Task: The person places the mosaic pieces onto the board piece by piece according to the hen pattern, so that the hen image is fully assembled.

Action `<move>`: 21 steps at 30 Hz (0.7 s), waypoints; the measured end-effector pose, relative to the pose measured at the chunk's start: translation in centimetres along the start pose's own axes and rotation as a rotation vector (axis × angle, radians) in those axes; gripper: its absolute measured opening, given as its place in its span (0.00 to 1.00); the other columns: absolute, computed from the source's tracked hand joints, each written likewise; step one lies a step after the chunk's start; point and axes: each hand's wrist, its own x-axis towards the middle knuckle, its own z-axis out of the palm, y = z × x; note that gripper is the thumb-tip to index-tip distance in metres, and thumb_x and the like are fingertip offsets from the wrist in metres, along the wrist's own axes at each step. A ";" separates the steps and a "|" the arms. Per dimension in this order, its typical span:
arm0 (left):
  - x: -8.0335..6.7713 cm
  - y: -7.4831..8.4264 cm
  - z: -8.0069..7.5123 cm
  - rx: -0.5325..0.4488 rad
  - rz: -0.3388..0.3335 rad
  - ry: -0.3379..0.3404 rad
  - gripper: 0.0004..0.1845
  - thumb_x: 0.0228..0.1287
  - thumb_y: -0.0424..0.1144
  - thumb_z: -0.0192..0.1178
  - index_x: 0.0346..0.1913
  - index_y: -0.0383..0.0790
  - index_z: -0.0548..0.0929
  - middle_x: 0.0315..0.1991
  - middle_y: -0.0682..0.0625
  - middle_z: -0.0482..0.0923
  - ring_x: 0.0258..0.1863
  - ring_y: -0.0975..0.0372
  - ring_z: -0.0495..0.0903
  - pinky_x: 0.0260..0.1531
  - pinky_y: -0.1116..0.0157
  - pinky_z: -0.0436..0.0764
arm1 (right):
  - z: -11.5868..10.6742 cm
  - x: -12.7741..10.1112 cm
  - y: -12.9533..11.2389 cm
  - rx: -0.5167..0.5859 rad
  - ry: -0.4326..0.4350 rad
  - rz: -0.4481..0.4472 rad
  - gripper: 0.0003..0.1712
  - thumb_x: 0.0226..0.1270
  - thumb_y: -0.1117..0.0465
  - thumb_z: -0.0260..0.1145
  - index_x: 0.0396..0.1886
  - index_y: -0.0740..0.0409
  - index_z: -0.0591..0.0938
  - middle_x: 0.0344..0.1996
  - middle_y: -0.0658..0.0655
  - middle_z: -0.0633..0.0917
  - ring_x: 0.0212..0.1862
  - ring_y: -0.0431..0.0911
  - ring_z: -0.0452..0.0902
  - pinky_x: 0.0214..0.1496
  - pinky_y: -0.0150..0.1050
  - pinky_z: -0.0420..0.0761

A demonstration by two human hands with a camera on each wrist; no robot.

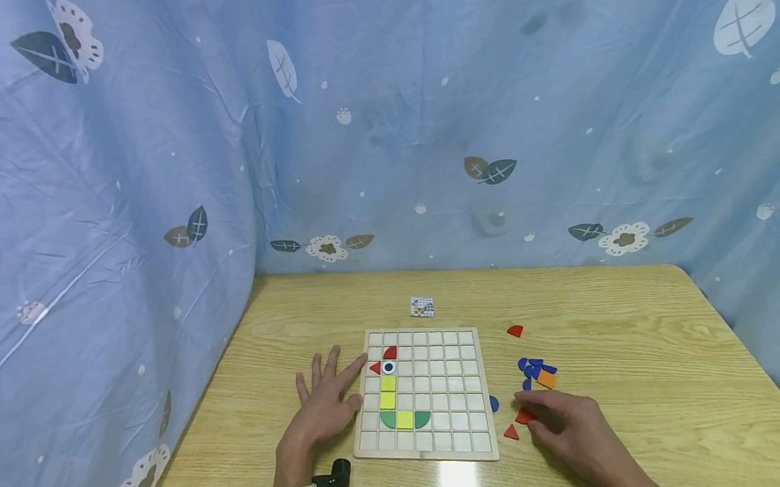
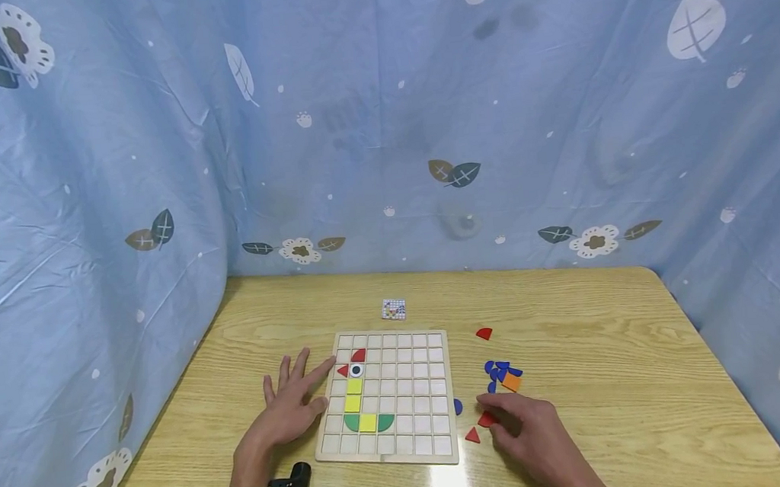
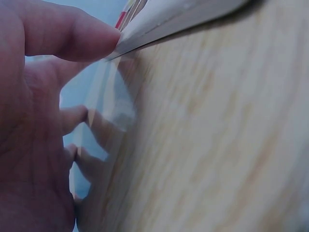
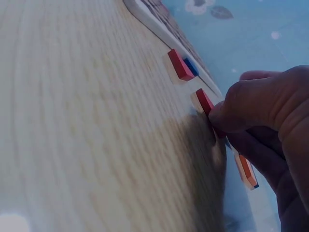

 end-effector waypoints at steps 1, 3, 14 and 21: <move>0.0 0.0 0.0 -0.001 0.001 0.001 0.37 0.71 0.35 0.62 0.83 0.55 0.73 0.91 0.36 0.45 0.89 0.33 0.30 0.78 0.26 0.22 | 0.0 0.0 0.0 -0.001 -0.009 0.005 0.30 0.47 0.78 0.82 0.50 0.50 0.94 0.46 0.42 0.95 0.51 0.36 0.91 0.57 0.11 0.74; 0.0 0.0 0.0 0.001 0.000 -0.001 0.37 0.71 0.35 0.62 0.83 0.55 0.73 0.91 0.36 0.45 0.89 0.33 0.30 0.78 0.26 0.22 | 0.1 0.0 -0.1 -0.005 -0.021 0.008 0.29 0.48 0.78 0.82 0.50 0.50 0.94 0.46 0.42 0.95 0.51 0.37 0.92 0.57 0.11 0.74; -0.1 0.1 0.0 -0.003 -0.002 0.001 0.37 0.71 0.35 0.62 0.83 0.55 0.73 0.91 0.36 0.45 0.89 0.33 0.30 0.78 0.26 0.22 | 0.0 0.8 -0.5 0.012 0.063 -0.054 0.24 0.47 0.76 0.86 0.44 0.54 0.94 0.39 0.43 0.96 0.43 0.36 0.92 0.50 0.17 0.82; -0.1 0.1 0.0 0.005 -0.005 0.002 0.37 0.71 0.35 0.62 0.83 0.55 0.73 0.90 0.35 0.46 0.89 0.33 0.31 0.78 0.26 0.22 | 0.3 2.8 -2.1 0.061 0.101 -0.047 0.23 0.49 0.74 0.86 0.45 0.52 0.94 0.39 0.44 0.96 0.42 0.37 0.92 0.48 0.23 0.85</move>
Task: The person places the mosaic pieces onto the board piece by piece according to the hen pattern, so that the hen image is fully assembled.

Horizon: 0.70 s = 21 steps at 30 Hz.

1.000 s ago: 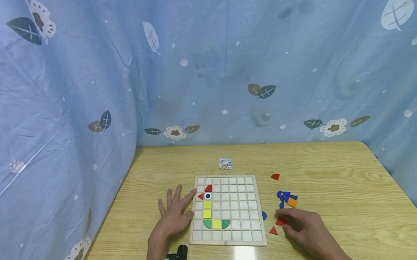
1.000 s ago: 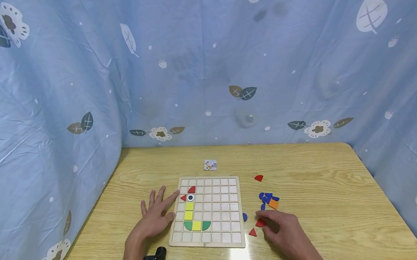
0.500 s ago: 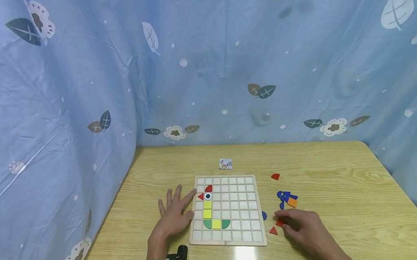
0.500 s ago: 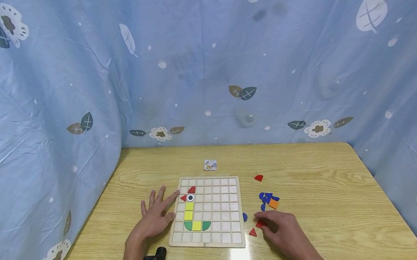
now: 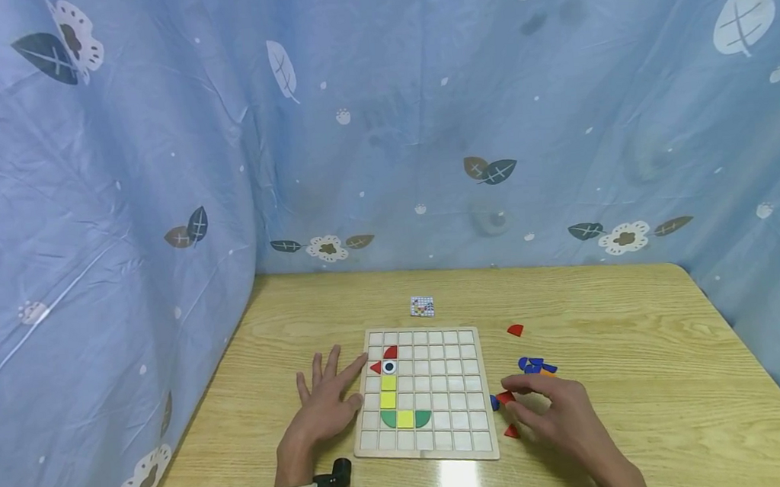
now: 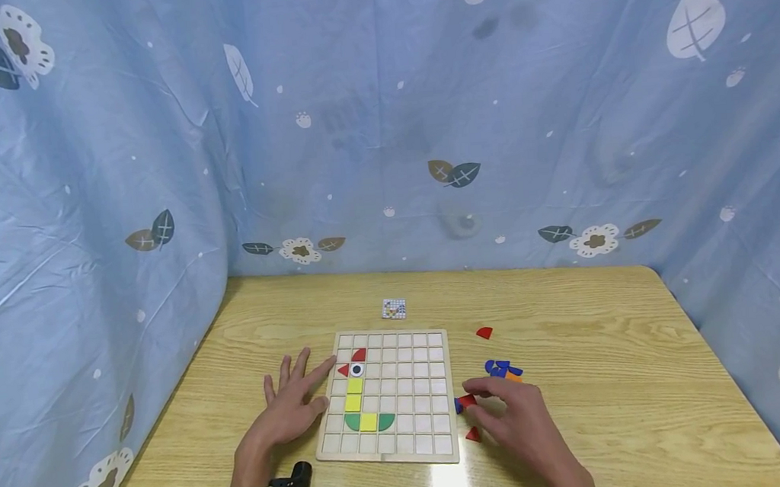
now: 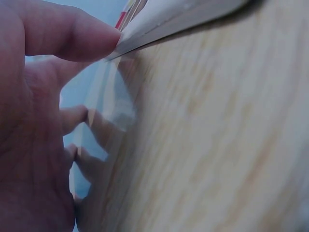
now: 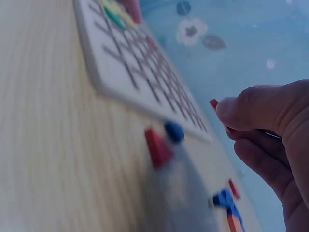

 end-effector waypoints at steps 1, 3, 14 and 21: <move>0.0 0.0 0.0 0.002 0.001 0.000 0.37 0.71 0.35 0.62 0.83 0.55 0.73 0.90 0.35 0.46 0.89 0.33 0.31 0.78 0.26 0.23 | 0.2 0.3 -0.2 0.009 0.000 -0.002 0.22 0.50 0.74 0.86 0.45 0.52 0.94 0.39 0.44 0.96 0.42 0.38 0.92 0.48 0.24 0.85; 0.0 0.0 0.0 0.003 0.003 0.001 0.37 0.71 0.35 0.62 0.83 0.55 0.73 0.90 0.35 0.46 0.89 0.33 0.31 0.78 0.26 0.23 | 0.7 0.9 -0.6 0.031 -0.002 -0.012 0.22 0.51 0.74 0.86 0.45 0.53 0.94 0.40 0.44 0.96 0.42 0.40 0.92 0.47 0.27 0.87; 0.0 -0.1 -0.1 -0.006 0.014 0.000 0.37 0.72 0.35 0.62 0.83 0.54 0.73 0.90 0.35 0.45 0.89 0.32 0.31 0.77 0.25 0.22 | 4.2 3.8 -3.0 0.147 -0.097 0.031 0.18 0.59 0.70 0.83 0.49 0.58 0.93 0.43 0.49 0.96 0.45 0.46 0.93 0.45 0.47 0.92; 0.1 -0.2 0.0 0.000 0.006 0.001 0.37 0.71 0.35 0.62 0.83 0.55 0.73 0.90 0.35 0.45 0.89 0.33 0.31 0.78 0.26 0.22 | 6.5 5.2 -4.3 0.167 -0.124 0.043 0.17 0.58 0.70 0.84 0.48 0.56 0.94 0.42 0.47 0.95 0.44 0.45 0.93 0.47 0.47 0.93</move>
